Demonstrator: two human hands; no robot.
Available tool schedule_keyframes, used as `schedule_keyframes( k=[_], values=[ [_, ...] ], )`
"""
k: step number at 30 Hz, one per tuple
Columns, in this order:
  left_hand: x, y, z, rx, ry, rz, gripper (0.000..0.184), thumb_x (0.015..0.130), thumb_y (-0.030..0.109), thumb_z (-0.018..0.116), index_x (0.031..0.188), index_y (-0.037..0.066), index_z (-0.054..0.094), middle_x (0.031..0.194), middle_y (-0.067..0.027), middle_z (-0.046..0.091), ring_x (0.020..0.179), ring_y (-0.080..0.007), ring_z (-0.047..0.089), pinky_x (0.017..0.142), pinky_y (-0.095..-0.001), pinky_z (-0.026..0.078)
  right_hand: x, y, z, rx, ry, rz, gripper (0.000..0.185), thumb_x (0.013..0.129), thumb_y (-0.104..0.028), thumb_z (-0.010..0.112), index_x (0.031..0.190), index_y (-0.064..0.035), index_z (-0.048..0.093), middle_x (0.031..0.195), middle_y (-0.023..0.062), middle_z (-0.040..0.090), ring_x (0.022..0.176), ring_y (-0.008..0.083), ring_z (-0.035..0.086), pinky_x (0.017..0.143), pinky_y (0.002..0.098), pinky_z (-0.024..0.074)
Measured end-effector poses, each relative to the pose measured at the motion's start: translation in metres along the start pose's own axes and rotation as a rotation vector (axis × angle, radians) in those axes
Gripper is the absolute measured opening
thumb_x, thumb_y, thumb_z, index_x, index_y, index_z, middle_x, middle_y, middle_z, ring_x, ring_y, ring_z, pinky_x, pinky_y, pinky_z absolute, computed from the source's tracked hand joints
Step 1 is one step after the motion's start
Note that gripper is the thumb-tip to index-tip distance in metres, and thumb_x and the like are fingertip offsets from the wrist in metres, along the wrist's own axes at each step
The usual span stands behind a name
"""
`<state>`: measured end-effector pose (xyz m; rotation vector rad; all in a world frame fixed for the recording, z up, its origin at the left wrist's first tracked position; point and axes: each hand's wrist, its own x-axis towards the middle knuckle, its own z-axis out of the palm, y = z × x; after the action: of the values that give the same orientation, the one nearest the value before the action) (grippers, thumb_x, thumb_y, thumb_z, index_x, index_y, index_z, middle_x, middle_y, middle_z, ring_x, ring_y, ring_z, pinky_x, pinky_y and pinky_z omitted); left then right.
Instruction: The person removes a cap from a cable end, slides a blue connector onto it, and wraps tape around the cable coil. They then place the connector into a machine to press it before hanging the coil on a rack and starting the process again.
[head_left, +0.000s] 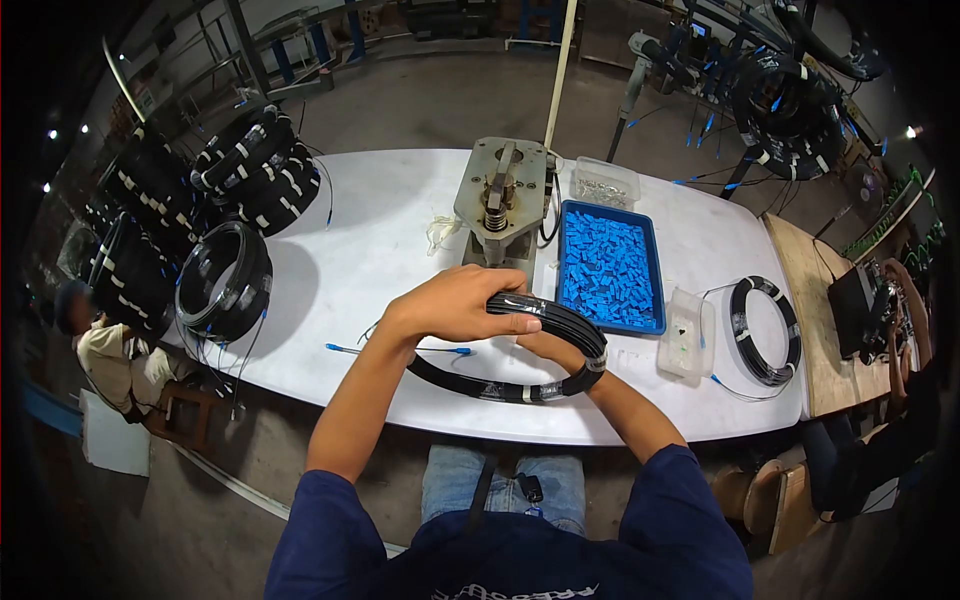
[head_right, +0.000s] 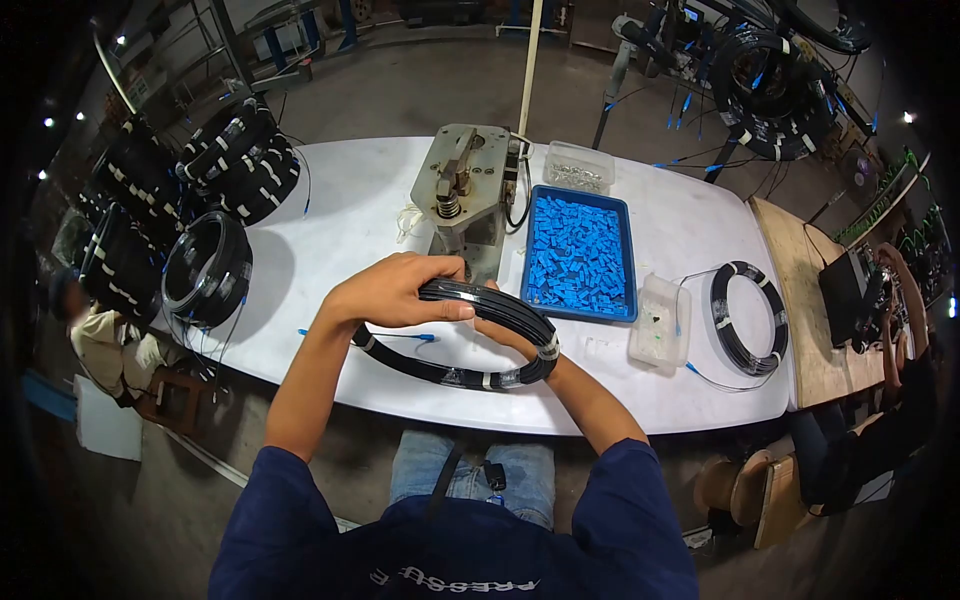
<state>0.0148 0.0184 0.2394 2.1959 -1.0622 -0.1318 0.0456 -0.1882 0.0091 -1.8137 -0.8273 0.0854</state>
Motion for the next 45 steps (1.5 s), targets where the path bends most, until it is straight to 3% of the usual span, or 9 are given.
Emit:
schedule_keyframes(
  k=[5,7,8,15,25,27,37,39,45],
  values=[
    [0.001,0.01,-0.006,-0.073,-0.184,-0.125,0.045,0.088,0.049,0.067,0.088,0.007,0.054,0.067,-0.0081,0.055,0.062,-0.022,0.054,0.056,-0.0358,0.039,0.006,-0.015,-0.008,-0.196,0.032,-0.1,0.035,0.095,-0.023,0.063,0.118,0.0013,0.053,0.095,0.0119,0.062,0.092,0.0172,0.064,0.076,0.034,0.0537],
    [0.001,0.005,-0.005,-0.099,-0.119,-0.094,0.044,0.089,0.049,0.066,0.088,0.007,0.055,0.065,-0.0079,0.055,0.061,-0.0215,0.054,0.055,-0.0357,0.039,0.008,-0.039,-0.015,-0.046,0.031,0.184,0.038,0.092,-0.023,0.067,0.113,0.0034,0.047,0.091,0.0122,0.062,0.084,0.0162,0.065,0.065,0.0286,0.054],
    [0.0,0.007,-0.007,-0.087,-0.132,-0.118,0.043,0.089,0.049,0.066,0.089,0.007,0.056,0.064,-0.0073,0.055,0.061,-0.021,0.053,0.055,-0.0353,0.038,0.013,-0.043,-0.012,-0.074,0.139,0.017,0.041,0.091,-0.022,0.069,0.11,0.0037,0.044,0.09,0.0132,0.063,0.079,0.0164,0.066,0.062,0.0264,0.0539],
    [-0.002,0.01,-0.002,-0.034,-0.103,-0.152,0.042,0.089,0.048,0.066,0.087,0.006,0.06,0.066,-0.0096,0.058,0.06,-0.0229,0.057,0.054,-0.0353,0.041,0.008,-0.001,-0.01,0.035,-0.066,-0.016,0.032,0.098,-0.022,0.057,0.119,0.0007,0.054,0.094,0.0128,0.068,0.083,0.0185,0.067,0.072,0.0305,0.0552],
    [-0.003,0.009,0.006,0.008,-0.01,-0.128,0.041,0.089,0.047,0.066,0.092,0.006,0.064,0.068,-0.0095,0.066,0.063,-0.0247,0.064,0.058,-0.0358,0.046,0.012,-0.008,-0.006,-0.487,0.019,-0.013,0.027,0.099,-0.023,0.052,0.118,-0.0079,0.063,0.097,0.0128,0.069,0.088,0.0227,0.067,0.08,0.0344,0.0529],
    [-0.001,0.012,0.002,-0.009,-0.021,-0.154,0.041,0.088,0.047,0.066,0.09,0.006,0.065,0.068,-0.009,0.066,0.064,-0.0239,0.065,0.058,-0.0353,0.046,0.022,-0.043,-0.022,-0.102,-0.107,0.126,0.025,0.099,-0.027,0.053,0.113,-0.0116,0.067,0.099,0.0147,0.068,0.095,0.0247,0.065,0.085,0.0364,0.0503],
    [0.012,-0.003,0.003,0.017,0.014,-0.151,0.051,0.085,0.055,0.066,0.09,0.004,0.071,0.067,-0.0154,0.066,0.064,-0.0312,0.066,0.059,-0.039,0.048,0.008,-0.046,-0.052,0.151,-0.038,0.456,0.046,0.086,-0.029,0.072,0.12,-0.0019,0.059,0.093,0.0103,0.067,0.081,0.0214,0.064,0.074,0.0357,0.0547],
    [0.015,-0.008,0.002,-0.032,-0.048,-0.207,0.053,0.084,0.055,0.068,0.082,0.002,0.071,0.06,-0.0144,0.063,0.058,-0.0297,0.063,0.057,-0.0386,0.047,0.005,-0.046,-0.053,-0.421,-0.086,0.241,0.047,0.084,-0.03,0.073,0.122,-0.0046,0.059,0.091,0.0099,0.067,0.078,0.0205,0.064,0.072,0.0362,0.0543],
    [0.015,-0.001,-0.005,0.023,-0.121,-0.277,0.049,0.083,0.051,0.072,0.079,0.002,0.07,0.058,-0.0096,0.058,0.053,-0.0196,0.052,0.052,-0.0352,0.039,0.001,-0.018,-0.053,-0.545,-0.175,0.241,0.063,0.075,-0.038,0.073,0.129,-0.0089,0.057,0.093,0.0146,0.068,0.084,0.0271,0.066,0.077,0.0391,0.0537]
  ],
)
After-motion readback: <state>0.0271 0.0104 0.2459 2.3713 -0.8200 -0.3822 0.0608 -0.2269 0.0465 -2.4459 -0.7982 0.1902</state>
